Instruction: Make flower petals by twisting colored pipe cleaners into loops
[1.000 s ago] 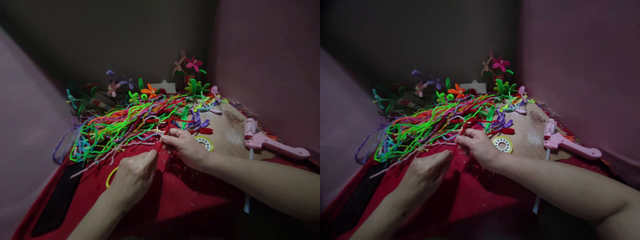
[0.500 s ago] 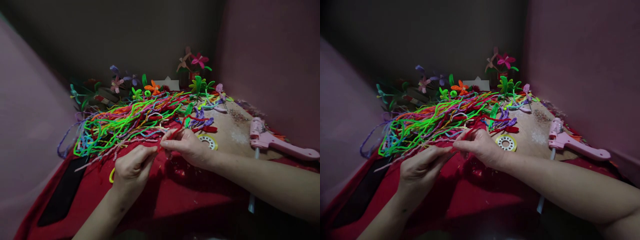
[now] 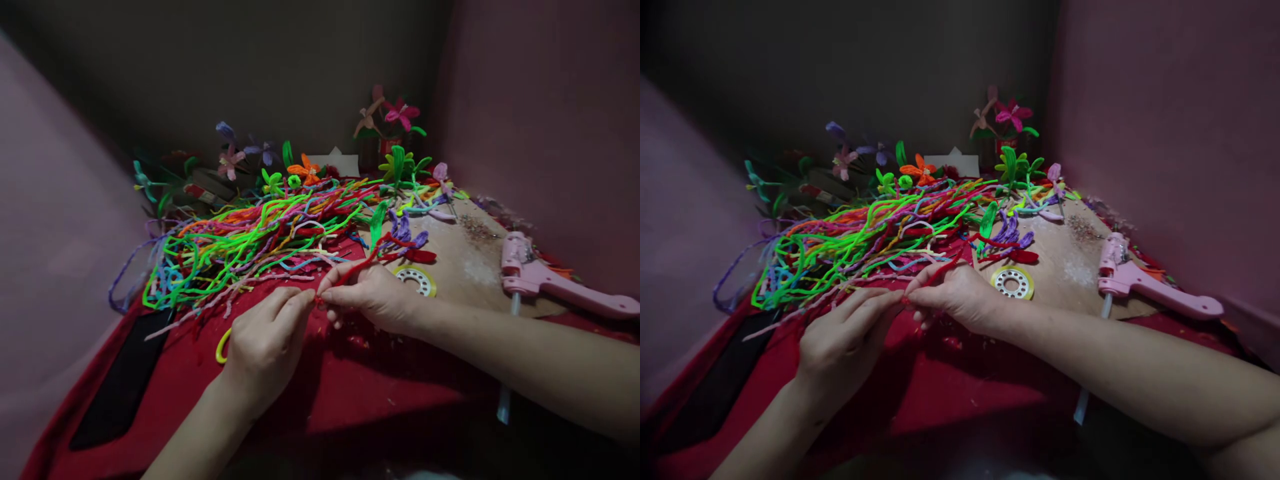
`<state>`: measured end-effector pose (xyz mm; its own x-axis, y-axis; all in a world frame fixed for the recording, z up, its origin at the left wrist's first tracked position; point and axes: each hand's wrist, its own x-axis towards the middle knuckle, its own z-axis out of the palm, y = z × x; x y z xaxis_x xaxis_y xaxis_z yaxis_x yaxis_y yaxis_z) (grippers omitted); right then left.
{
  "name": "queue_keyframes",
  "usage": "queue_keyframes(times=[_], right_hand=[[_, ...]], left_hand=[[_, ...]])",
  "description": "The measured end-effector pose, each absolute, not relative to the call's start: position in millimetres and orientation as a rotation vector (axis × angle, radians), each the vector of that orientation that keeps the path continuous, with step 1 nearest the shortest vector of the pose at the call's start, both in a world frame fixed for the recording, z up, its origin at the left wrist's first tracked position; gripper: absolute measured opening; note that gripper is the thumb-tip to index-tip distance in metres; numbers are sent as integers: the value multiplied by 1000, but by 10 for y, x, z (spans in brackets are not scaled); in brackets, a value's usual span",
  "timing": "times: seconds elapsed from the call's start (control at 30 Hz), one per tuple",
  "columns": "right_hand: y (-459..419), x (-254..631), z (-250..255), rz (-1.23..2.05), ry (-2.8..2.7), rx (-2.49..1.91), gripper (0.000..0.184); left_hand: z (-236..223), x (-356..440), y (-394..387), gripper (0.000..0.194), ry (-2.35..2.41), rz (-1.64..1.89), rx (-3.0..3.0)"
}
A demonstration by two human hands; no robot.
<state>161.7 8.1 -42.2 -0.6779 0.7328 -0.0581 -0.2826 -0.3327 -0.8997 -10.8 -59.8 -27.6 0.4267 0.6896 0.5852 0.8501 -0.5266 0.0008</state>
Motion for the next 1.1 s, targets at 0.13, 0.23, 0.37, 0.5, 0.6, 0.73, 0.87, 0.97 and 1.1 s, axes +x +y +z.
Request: queue_keyframes(times=[0.13,0.23,0.37,0.5,0.6,0.73,0.87,0.97,1.1], right_hand=[[82,1623,-417,1948,-1305,-632,12],[93,1622,-436,1969,-1328,-630,12],[108,1607,-451,2104,-1219,-652,18],[119,1597,-447,2191,-1092,-564,23],[123,1599,-449,2202,-1083,-554,24],[116,1593,-449,2203,-1110,-588,21],[101,1585,-406,2120,-1128,-683,17],[101,1584,-369,2037,-1139,-777,9],[113,1581,-375,2012,-1117,-786,5]], left_hand=[[-268,-130,-594,22,-1354,-784,-2450],[-304,-156,-601,25,-1288,-784,-2368],[-351,-204,-588,29,-1179,-765,-2299],[-377,-253,-555,29,-1106,-709,-2268],[-407,-272,-531,30,-1101,-720,-2255],[-404,-256,-522,30,-1150,-734,-2285],[-269,-257,-621,33,-1514,-802,-2183],[-182,-360,-746,27,-1830,-685,-2070],[-248,-577,-853,25,-2055,-56,-2250]])
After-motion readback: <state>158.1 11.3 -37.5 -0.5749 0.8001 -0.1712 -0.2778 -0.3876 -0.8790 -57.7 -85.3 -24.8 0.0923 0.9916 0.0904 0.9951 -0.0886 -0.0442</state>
